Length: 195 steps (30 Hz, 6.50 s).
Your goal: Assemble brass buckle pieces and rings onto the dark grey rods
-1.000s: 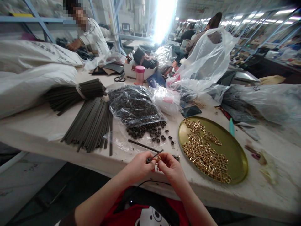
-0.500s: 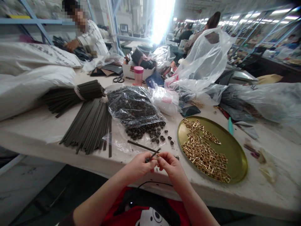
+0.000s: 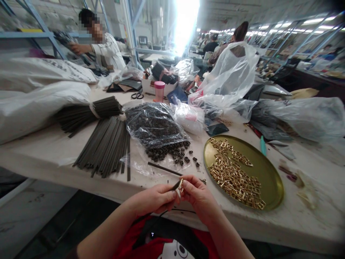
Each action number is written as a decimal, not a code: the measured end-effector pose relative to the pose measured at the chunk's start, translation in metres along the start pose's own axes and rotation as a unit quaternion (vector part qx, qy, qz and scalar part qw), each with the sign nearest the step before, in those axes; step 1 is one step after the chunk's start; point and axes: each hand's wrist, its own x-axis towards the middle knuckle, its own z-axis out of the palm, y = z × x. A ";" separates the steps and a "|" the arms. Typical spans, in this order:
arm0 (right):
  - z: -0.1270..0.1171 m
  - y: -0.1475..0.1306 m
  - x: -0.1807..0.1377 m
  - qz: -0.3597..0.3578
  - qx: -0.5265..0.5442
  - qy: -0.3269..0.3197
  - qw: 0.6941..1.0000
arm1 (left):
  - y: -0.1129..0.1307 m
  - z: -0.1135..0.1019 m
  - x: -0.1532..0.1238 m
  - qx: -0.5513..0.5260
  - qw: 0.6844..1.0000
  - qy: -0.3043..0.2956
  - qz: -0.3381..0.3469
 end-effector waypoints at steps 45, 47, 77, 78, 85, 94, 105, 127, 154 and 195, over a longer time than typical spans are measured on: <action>0.002 0.026 0.009 -0.042 -0.102 0.058 0.992 | -0.015 -0.004 0.015 0.105 0.979 0.151 0.082; 0.005 0.026 0.006 -0.052 -0.102 0.050 0.992 | -0.017 -0.002 0.016 0.082 0.979 0.164 0.087; -0.009 0.018 0.003 0.022 -0.070 -0.019 0.997 | -0.027 0.012 0.014 0.085 0.971 0.206 0.087; -0.010 0.017 0.004 0.045 -0.042 -0.023 0.998 | -0.026 0.011 0.015 0.064 0.974 0.202 0.077; -0.017 0.010 0.008 0.049 -0.051 -0.031 0.997 | -0.022 0.008 0.022 -0.032 0.985 0.167 0.022; -0.019 0.007 0.013 0.085 -0.001 -0.044 0.995 | -0.018 0.005 0.026 -0.066 0.988 0.140 0.017; -0.009 0.007 0.008 0.021 -0.107 -0.012 0.994 | -0.018 0.007 0.024 -0.047 0.986 0.154 0.042; 0.006 -0.020 -0.022 -0.189 -0.452 -0.109 0.865 | -0.016 0.017 -0.001 -0.016 0.987 0.151 0.059; -0.025 -0.018 0.002 -0.004 -0.337 -0.159 0.928 | -0.011 0.006 0.017 0.077 0.992 0.097 -0.027; -0.023 0.020 -0.016 -0.395 -0.559 -0.024 0.729 | -0.023 0.017 0.014 0.235 0.956 0.175 0.028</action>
